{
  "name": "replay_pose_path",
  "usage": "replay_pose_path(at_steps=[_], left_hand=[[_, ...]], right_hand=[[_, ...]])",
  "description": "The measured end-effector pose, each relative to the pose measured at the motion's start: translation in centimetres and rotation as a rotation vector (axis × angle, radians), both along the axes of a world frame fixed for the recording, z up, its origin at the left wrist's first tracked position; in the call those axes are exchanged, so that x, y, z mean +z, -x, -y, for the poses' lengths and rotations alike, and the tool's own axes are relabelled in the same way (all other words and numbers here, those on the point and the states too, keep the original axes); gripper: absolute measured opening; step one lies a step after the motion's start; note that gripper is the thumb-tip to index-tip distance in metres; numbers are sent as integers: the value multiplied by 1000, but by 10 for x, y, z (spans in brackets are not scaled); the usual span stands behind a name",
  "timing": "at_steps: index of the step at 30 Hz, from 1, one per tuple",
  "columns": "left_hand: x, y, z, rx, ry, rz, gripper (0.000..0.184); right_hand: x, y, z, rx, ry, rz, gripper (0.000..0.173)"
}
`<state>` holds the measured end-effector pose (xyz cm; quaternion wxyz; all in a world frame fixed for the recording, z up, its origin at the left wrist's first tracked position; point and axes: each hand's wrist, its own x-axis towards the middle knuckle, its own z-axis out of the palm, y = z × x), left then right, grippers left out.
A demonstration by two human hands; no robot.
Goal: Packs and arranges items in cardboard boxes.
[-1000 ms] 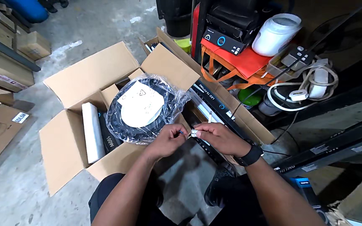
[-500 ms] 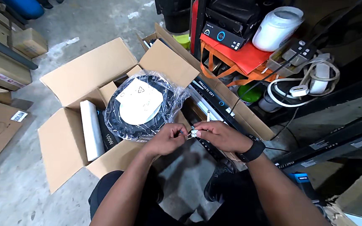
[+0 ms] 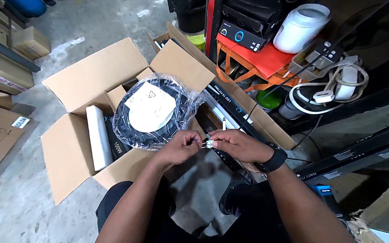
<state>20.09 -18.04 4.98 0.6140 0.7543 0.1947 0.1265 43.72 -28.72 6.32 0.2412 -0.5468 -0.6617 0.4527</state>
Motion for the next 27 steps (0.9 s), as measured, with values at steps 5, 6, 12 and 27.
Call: replay_pose_path(at_steps=[5, 6, 12, 27], left_hand=[[-1, -1, 1, 0, 12, 5, 9], [-1, -1, 2, 6, 12, 8, 9], [-2, -2, 2, 33, -10, 29, 9], [-3, -3, 4, 46, -60, 28, 10]], right_hand=[[0, -1, 1, 1, 5, -16, 35], [0, -1, 0, -1, 4, -15, 35], [2, 0, 1, -44, 24, -42, 32], [-2, -1, 2, -50, 3, -58, 33]])
